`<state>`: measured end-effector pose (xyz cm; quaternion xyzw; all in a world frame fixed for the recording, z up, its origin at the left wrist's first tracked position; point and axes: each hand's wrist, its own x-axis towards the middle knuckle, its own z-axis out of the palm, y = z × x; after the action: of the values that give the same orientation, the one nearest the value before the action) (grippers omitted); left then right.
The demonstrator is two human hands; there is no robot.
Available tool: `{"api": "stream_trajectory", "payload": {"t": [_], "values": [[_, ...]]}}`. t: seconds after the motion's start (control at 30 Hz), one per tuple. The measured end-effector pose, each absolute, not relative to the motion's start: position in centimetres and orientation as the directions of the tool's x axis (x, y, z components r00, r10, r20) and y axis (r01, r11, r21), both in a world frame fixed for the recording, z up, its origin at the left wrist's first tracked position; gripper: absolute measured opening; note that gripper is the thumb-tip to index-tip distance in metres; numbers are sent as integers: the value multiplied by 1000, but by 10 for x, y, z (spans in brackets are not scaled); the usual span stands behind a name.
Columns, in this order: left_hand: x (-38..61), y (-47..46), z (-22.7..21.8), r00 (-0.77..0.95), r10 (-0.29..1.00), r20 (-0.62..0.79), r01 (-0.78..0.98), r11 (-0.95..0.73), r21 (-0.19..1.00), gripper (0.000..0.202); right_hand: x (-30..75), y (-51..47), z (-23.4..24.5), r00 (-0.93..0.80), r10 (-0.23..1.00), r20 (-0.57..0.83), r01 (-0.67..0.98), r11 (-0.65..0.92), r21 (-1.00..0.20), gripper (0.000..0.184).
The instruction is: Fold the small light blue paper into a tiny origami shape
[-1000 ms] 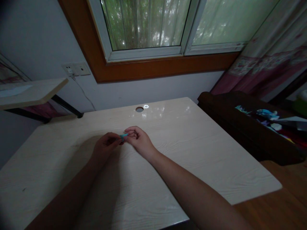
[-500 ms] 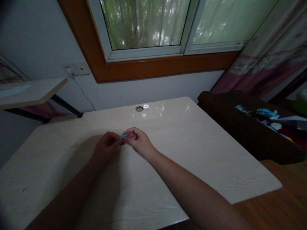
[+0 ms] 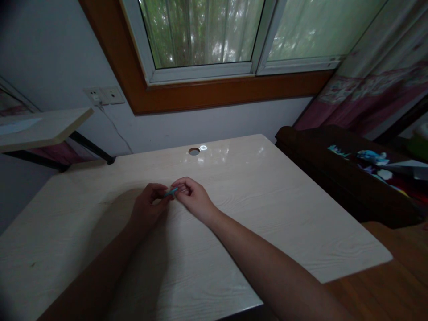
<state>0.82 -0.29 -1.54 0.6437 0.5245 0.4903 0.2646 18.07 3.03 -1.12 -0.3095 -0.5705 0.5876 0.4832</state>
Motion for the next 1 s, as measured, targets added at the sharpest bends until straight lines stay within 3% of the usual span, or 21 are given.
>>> {"api": "stream_trajectory", "payload": {"t": [0.3, 0.4, 0.6, 1.0], "values": [[13, -6, -5, 15, 901, 433, 566, -365, 739, 15, 179, 33, -13, -360, 928, 94, -343, -39, -938, 13], [12, -5, -6, -22, 916, 401, 499, -338, 798, 17, 180, 34, -14, -373, 922, 99, -365, -48, -930, 15], [8, -1, -13, -62, 961, 270, 176, -256, 951, 24, 180, 35, -15, -379, 920, 104, -394, -58, -917, 19], [9, -1, -10, -12, 979, 206, 77, -204, 976, 25, 180, 34, -12, -424, 902, 81, -358, -85, -930, 21]]}}
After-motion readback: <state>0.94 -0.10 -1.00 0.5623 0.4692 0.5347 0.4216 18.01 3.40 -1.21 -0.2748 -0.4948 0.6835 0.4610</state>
